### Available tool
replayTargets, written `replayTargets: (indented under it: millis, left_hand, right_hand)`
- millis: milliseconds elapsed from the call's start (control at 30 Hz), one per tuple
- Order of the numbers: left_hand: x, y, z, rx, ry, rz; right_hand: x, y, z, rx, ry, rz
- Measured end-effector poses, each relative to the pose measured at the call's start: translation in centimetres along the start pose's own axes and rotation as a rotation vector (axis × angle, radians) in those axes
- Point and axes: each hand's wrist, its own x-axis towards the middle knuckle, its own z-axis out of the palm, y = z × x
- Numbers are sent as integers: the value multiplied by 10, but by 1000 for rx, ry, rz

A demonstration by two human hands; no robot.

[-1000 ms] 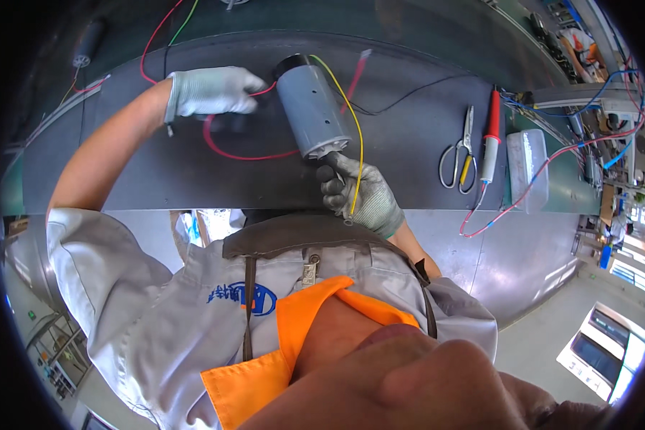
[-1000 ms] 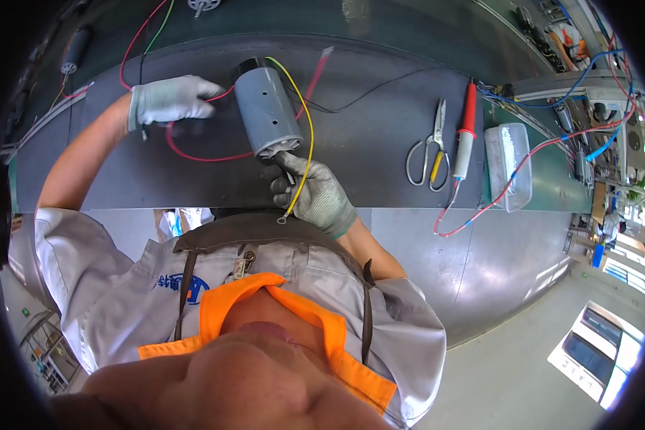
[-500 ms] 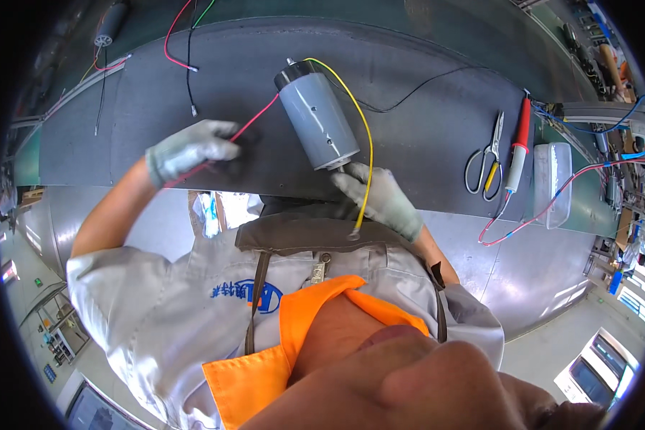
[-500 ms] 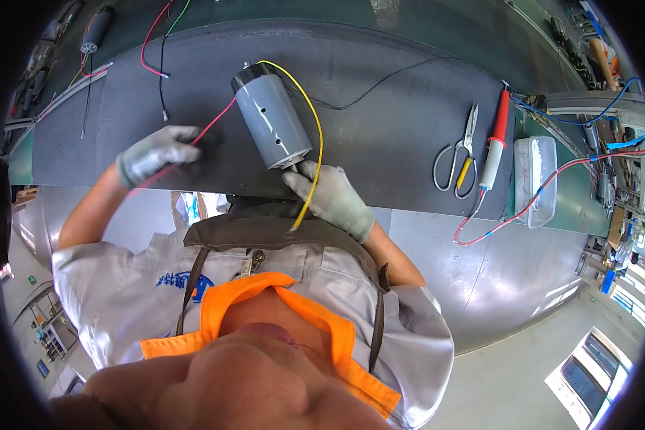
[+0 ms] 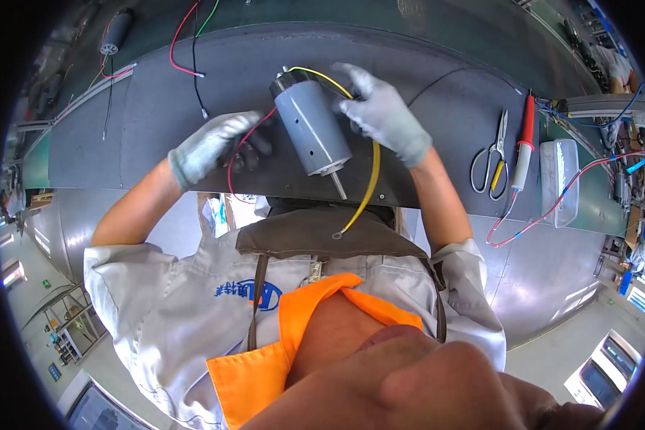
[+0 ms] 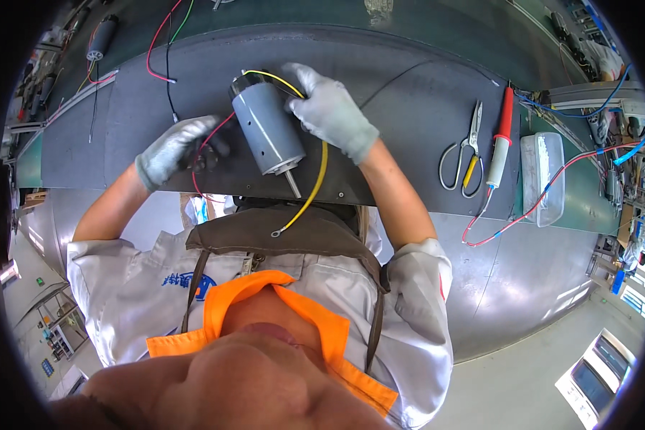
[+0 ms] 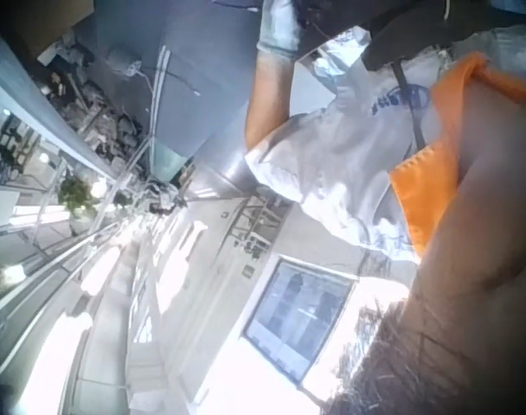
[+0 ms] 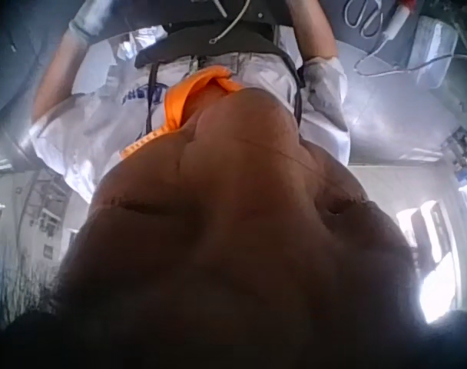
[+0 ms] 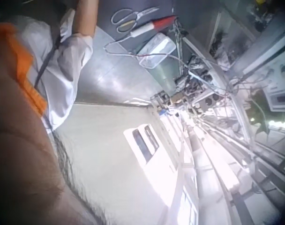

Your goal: Assembling wiring and components onto small electric motors on an assembly line.

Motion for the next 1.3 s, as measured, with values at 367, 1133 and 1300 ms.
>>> replayTargets:
  millis: [367, 1133, 1300]
  left_hand:
    - [42, 58, 20, 410, 184, -76]
    - [90, 26, 63, 835, 265, 534]
    - [91, 32, 68, 847, 220, 531]
  right_hand:
    - [-1, -30, 197, -802, -767, -1290]
    - [-161, 205, -411, -1196, 1029, 435]
    - [-176, 216, -424, -961, 967, 585]
